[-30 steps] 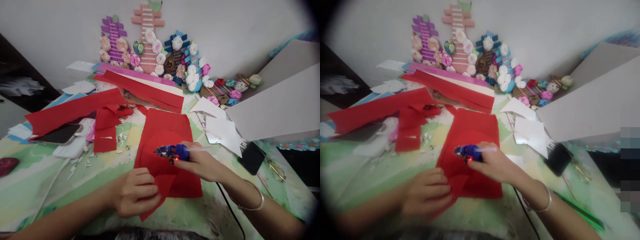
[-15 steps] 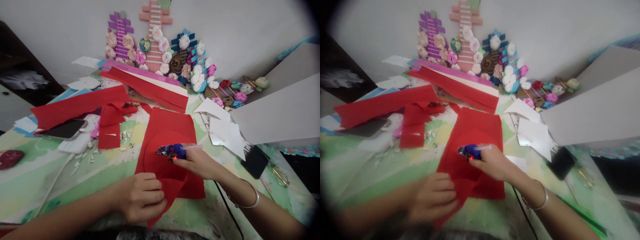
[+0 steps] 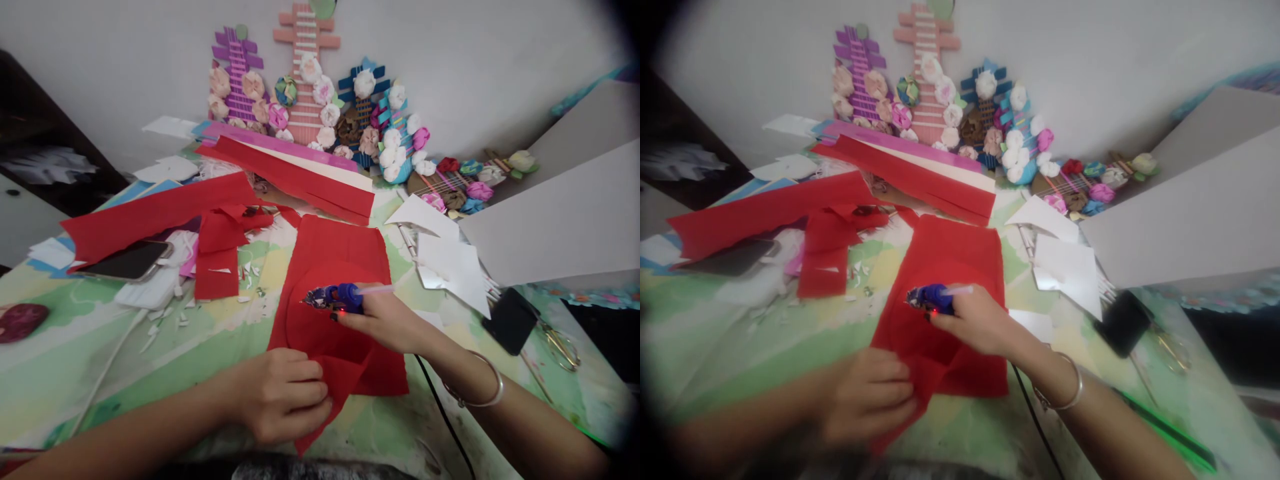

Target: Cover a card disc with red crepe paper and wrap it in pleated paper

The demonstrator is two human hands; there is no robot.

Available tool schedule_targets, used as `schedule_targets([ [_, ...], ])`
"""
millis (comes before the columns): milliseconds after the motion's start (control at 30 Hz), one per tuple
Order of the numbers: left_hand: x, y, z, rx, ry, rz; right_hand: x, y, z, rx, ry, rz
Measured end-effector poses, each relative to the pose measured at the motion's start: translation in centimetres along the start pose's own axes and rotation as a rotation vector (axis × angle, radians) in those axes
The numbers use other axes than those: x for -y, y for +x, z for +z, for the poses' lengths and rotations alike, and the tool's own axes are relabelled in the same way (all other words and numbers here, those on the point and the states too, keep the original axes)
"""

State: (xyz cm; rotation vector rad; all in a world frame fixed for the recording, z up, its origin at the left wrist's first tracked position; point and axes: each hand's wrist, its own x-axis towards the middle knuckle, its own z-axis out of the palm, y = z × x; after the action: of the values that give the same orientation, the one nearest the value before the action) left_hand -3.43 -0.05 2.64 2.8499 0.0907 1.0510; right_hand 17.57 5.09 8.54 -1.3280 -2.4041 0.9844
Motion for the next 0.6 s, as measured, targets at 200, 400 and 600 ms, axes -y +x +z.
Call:
schedule_targets([
  [200, -0.1, 0.1, -0.1, 0.008, 0.011, -0.023, -0.7, -0.5, -0.1, 0.012, -0.047, 0.051],
  [400, -0.3, -0.2, 0.1, 0.033, -0.029, -0.041, -1.4, -2.7, -1.3, 0.035, -0.008, 0.160],
  [600, -0.1, -0.5, 0.5, 0.011, -0.038, -0.035, -3.0, -5.1, -2.2, 0.012, 0.027, 0.231],
])
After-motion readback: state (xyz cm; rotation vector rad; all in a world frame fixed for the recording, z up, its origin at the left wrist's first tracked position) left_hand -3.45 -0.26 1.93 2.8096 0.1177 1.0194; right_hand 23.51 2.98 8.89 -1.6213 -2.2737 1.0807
